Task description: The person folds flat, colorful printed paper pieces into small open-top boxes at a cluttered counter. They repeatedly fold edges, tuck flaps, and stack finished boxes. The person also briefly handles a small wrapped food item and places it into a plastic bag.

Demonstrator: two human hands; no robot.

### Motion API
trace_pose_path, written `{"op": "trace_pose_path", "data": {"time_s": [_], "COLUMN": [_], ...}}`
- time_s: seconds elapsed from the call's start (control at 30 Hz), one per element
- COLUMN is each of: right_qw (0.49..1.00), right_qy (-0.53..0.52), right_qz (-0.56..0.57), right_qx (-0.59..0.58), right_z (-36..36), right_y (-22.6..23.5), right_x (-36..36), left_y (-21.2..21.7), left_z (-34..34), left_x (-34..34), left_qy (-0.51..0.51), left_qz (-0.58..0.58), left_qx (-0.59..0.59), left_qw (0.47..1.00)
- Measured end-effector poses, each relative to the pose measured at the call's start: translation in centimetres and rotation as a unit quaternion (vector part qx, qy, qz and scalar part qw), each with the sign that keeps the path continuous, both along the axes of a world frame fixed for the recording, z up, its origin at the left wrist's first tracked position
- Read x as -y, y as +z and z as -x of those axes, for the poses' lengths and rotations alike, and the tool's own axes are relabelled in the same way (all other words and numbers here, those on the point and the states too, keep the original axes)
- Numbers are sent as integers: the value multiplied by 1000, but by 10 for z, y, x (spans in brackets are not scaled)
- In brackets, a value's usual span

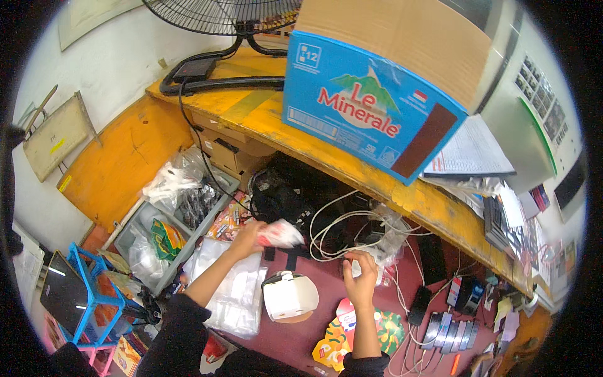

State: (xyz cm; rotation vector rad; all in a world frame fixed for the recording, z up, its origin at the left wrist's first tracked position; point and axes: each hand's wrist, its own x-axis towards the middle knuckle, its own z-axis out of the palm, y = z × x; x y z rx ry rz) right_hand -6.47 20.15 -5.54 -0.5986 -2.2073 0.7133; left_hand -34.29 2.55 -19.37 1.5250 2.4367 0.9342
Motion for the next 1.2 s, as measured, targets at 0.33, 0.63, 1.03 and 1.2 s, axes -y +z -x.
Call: {"op": "trace_pose_path", "data": {"time_s": [0.33,0.63,1.03,1.2], "right_qw": [973,988,994,991], "right_qy": [196,126,102,96], "right_qz": [-21,-87,30,74], "right_qx": [-119,22,-13,-62], "right_z": [-44,-111,-151,-162], "right_y": [115,155,168,170], "right_x": [112,143,140,137], "left_y": [152,168,123,95], "left_z": [-145,-223,-308,-321], "left_x": [58,64,72,74], "left_qy": [-68,-81,-134,-159], "left_qz": [-376,-327,-254,-178], "left_qx": [42,-28,308,364], "left_qw": [923,941,907,900]}}
